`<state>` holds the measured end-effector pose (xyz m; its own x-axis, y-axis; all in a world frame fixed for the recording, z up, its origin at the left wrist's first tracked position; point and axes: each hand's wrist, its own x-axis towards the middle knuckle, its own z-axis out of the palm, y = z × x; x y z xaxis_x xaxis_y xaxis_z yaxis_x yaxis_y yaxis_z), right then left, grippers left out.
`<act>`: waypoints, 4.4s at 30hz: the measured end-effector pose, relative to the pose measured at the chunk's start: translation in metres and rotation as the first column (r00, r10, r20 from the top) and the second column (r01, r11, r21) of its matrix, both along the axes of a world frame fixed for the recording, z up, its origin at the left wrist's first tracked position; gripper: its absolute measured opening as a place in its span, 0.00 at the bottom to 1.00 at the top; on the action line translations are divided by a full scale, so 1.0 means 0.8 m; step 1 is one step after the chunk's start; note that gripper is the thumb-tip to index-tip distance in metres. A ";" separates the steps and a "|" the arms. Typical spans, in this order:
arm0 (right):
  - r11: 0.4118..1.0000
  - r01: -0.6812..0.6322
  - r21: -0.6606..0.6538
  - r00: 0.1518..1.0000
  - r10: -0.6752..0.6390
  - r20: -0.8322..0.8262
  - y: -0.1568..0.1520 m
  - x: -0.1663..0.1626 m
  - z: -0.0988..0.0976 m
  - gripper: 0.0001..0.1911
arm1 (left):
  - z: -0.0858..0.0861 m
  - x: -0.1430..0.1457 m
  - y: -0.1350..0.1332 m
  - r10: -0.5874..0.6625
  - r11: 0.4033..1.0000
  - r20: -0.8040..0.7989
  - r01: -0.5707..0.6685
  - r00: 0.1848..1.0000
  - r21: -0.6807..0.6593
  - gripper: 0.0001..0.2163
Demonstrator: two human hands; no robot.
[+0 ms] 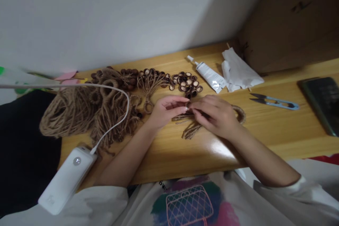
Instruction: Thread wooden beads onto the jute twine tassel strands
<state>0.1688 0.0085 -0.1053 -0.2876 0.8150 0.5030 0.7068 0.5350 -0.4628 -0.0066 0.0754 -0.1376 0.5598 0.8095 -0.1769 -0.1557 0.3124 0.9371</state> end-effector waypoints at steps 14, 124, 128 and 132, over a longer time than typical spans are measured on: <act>1.000 0.009 0.029 0.999 -0.010 0.044 -0.001 0.000 0.000 0.08 | -0.005 -0.001 0.001 -0.023 0.999 0.015 0.022 1.000 0.030 0.13; 0.995 -0.028 0.098 0.997 0.020 0.079 -0.002 -0.001 -0.003 0.09 | 0.001 0.000 -0.002 -0.050 0.996 -0.057 0.054 0.997 0.067 0.13; 0.995 -0.025 0.101 0.996 0.016 0.082 -0.001 -0.001 -0.003 0.09 | 0.001 -0.001 -0.002 -0.051 0.996 -0.051 0.054 0.997 0.065 0.13; 0.994 -0.023 0.105 0.995 0.013 0.096 -0.002 -0.001 -0.002 0.09 | 0.001 -0.001 -0.002 -0.045 0.996 -0.063 0.049 0.997 0.070 0.14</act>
<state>0.1677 0.0073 -0.1067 -0.3524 0.7525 0.5563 0.7343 0.5909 -0.3342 -0.0072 0.0737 -0.1365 0.5876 0.7943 -0.1544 -0.0841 0.2497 0.9647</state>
